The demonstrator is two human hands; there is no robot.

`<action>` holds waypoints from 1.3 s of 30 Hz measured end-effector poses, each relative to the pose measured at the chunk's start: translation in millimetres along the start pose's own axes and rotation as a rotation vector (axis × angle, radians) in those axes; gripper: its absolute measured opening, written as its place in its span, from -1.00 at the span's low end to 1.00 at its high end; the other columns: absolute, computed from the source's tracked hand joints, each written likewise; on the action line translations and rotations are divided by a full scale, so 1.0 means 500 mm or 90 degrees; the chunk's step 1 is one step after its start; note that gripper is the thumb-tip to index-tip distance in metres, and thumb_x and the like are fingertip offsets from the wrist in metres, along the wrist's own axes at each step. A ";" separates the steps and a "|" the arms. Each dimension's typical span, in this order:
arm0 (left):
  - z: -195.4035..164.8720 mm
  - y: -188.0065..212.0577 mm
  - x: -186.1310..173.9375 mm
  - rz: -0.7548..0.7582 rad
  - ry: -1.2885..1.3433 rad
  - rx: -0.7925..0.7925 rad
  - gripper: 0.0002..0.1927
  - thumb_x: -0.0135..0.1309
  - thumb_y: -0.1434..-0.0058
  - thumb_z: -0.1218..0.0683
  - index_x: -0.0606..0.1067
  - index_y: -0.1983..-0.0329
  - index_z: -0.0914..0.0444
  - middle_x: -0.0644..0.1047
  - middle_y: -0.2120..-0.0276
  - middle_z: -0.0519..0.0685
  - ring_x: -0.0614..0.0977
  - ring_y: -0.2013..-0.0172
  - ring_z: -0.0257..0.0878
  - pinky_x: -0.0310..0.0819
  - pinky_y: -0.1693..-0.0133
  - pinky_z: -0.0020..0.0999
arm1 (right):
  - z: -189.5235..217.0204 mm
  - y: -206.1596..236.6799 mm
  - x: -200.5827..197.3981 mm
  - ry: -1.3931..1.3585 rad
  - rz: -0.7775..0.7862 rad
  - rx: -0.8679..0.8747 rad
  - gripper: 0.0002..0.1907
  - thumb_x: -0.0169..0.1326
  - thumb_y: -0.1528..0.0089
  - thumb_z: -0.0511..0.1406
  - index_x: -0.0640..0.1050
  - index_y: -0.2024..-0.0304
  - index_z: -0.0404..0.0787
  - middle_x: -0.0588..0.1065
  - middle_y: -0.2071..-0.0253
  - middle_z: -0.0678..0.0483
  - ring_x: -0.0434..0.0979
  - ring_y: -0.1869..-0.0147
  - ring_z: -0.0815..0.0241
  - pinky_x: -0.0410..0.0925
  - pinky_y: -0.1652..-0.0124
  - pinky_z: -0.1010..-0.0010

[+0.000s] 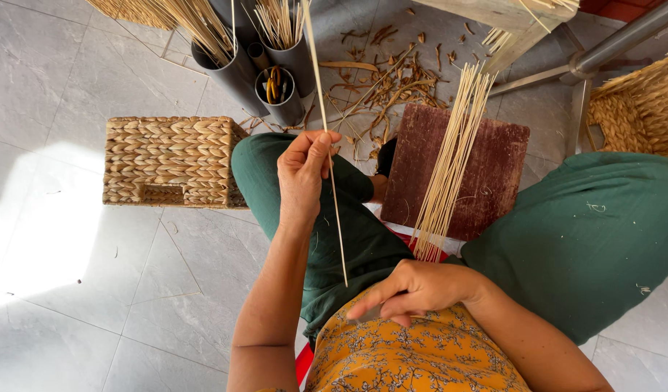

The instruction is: The person sits on the floor and uses a small knife to shave and split bamboo strips into thin skewers, drawing the blade along each strip and adding finished skewers to a bundle on a board in their lap.

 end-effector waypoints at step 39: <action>0.020 0.022 0.124 0.276 -0.119 -0.204 -0.83 0.08 -0.39 0.16 0.63 0.21 0.35 0.46 0.44 -0.14 0.41 0.42 -0.45 0.30 0.36 -0.52 | 0.311 0.344 -0.515 -0.044 -0.792 -0.247 -0.63 -0.09 -0.44 -0.37 0.45 -0.30 -0.20 0.42 0.46 0.11 0.28 0.51 0.41 0.22 0.49 0.58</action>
Point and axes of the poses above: each hand's wrist, its own y-axis away from the middle knuckle, its own x-axis out of the palm, z = x × y, the point moved 6 cm from there along -y, towards the middle knuckle
